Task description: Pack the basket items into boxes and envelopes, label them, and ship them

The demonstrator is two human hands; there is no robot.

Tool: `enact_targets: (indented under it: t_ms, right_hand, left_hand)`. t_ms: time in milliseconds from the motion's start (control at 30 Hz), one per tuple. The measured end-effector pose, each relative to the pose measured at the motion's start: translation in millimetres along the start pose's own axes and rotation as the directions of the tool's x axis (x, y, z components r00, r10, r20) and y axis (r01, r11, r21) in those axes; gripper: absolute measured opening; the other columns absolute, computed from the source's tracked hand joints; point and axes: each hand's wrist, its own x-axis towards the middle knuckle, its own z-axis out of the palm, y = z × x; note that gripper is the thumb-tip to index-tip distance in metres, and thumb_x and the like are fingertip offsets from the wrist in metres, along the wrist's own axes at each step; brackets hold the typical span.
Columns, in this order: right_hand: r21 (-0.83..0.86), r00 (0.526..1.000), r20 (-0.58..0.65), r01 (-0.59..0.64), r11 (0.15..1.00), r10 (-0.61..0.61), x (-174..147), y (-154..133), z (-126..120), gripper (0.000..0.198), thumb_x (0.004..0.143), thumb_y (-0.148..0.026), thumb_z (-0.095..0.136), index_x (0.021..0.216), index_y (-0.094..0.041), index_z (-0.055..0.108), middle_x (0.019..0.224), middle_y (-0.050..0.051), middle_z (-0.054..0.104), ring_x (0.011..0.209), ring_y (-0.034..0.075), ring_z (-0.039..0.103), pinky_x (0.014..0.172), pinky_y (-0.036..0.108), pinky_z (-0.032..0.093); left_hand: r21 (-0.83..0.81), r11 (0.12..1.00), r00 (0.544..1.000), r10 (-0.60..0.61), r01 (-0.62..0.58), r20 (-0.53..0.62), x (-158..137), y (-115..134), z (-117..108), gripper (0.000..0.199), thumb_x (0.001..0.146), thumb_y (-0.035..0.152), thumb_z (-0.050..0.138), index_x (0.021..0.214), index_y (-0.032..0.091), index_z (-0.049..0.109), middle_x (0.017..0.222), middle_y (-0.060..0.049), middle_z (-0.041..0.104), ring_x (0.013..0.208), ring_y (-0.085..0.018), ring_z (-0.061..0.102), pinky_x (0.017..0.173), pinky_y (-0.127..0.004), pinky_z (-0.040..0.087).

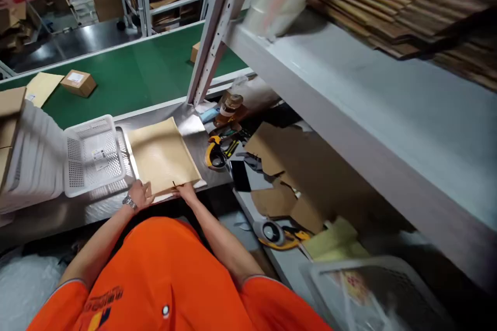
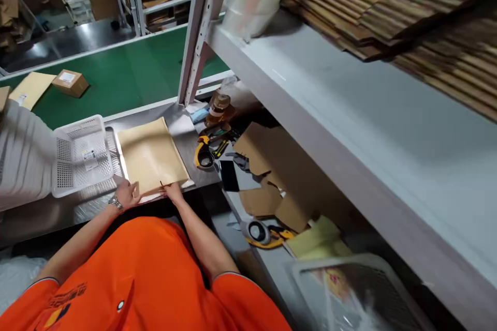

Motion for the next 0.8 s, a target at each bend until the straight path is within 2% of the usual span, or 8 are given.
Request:
enact_targets:
  t_ms: [67,133,200,267,433,600,700,800]
  right_hand:
    - [-0.019,0.998,-0.008,-0.061,0.998,0.061,-16.3,13.6,-10.3,0.016,0.088,-0.037,0.072,0.086,-0.022,0.075,0.082,0.01,0.08,0.076,0.028,0.078,0.076,0.042,0.068]
    - [-0.115,0.986,-0.162,-0.052,0.992,0.033,-27.0,21.8,-28.4,0.021,0.092,-0.039,0.07,0.1,-0.021,0.078,0.101,0.013,0.082,0.095,0.03,0.079,0.089,0.044,0.067]
    - [-0.288,0.917,-0.394,-0.052,0.956,-0.068,-29.1,24.5,-50.0,0.033,0.094,-0.039,0.07,0.12,-0.021,0.079,0.127,0.017,0.078,0.122,0.033,0.072,0.109,0.047,0.06]
    - [-0.418,0.843,-0.523,-0.126,0.9,-0.125,-23.7,23.2,-69.7,0.042,0.093,-0.036,0.071,0.13,-0.018,0.079,0.138,0.021,0.073,0.131,0.034,0.067,0.116,0.046,0.054]
    - [-0.423,0.849,-0.529,-0.242,0.873,-0.021,-4.5,19.6,-92.1,0.033,0.099,-0.032,0.064,0.12,-0.018,0.085,0.124,0.017,0.079,0.102,0.026,0.074,0.1,0.036,0.058]
    - [-0.416,0.819,-0.572,-0.252,0.874,-0.036,-4.9,17.7,-88.2,0.028,0.099,-0.032,0.066,0.11,-0.021,0.089,0.125,0.014,0.082,0.109,0.027,0.075,0.1,0.034,0.057]
    - [-0.421,0.781,-0.604,-0.143,0.896,-0.159,-16.6,10.8,-82.7,0.031,0.101,-0.034,0.062,0.104,-0.02,0.089,0.122,0.015,0.083,0.113,0.028,0.075,0.103,0.036,0.058]
    - [-0.399,0.711,-0.639,0.02,0.917,-0.294,-40.1,4.5,-77.1,0.033,0.1,-0.039,0.06,0.096,-0.021,0.088,0.112,0.015,0.084,0.104,0.027,0.077,0.101,0.038,0.06]
  left_hand:
    - [0.016,0.994,0.98,0.111,-0.11,-0.168,21.3,4.4,-6.6,0.066,0.111,0.048,0.056,0.169,0.018,0.054,0.16,-0.026,0.056,0.153,-0.041,0.052,0.126,-0.056,0.045]
    - [0.043,0.98,0.95,0.198,-0.194,-0.241,47.8,14.4,-12.0,0.062,0.112,0.039,0.056,0.172,0.022,0.052,0.175,-0.024,0.043,0.167,-0.045,0.033,0.133,-0.064,0.034]
    - [0.071,0.961,0.942,0.277,-0.268,-0.189,71.4,25.0,-13.8,0.062,0.11,0.034,0.061,0.172,0.028,0.053,0.185,-0.02,0.03,0.173,-0.051,0.015,0.134,-0.074,0.023]
    - [0.091,0.941,0.941,0.332,-0.325,-0.072,87.0,31.5,-11.1,0.063,0.108,0.032,0.065,0.17,0.034,0.055,0.189,-0.016,0.022,0.173,-0.055,0.008,0.133,-0.081,0.016]
    - [0.124,0.933,0.941,0.333,-0.338,0.058,99.4,27.0,5.5,0.067,0.109,0.033,0.059,0.174,0.042,0.048,0.193,-0.01,0.009,0.174,-0.056,-0.001,0.131,-0.085,0.006]
    - [0.145,0.93,0.941,0.331,-0.338,0.073,109.5,23.5,11.9,0.07,0.107,0.038,0.061,0.175,0.047,0.043,0.193,-0.006,0.002,0.173,-0.058,-0.004,0.129,-0.089,0.006]
    - [0.142,0.936,0.945,0.307,-0.321,0.112,113.7,25.4,9.1,0.071,0.106,0.038,0.061,0.174,0.048,0.043,0.193,-0.005,-0.003,0.173,-0.058,-0.007,0.128,-0.089,0.006]
    - [0.13,0.945,0.949,0.282,-0.301,0.144,113.2,26.4,3.1,0.073,0.104,0.038,0.064,0.174,0.048,0.045,0.193,-0.003,-0.005,0.173,-0.057,-0.011,0.129,-0.088,0.006]
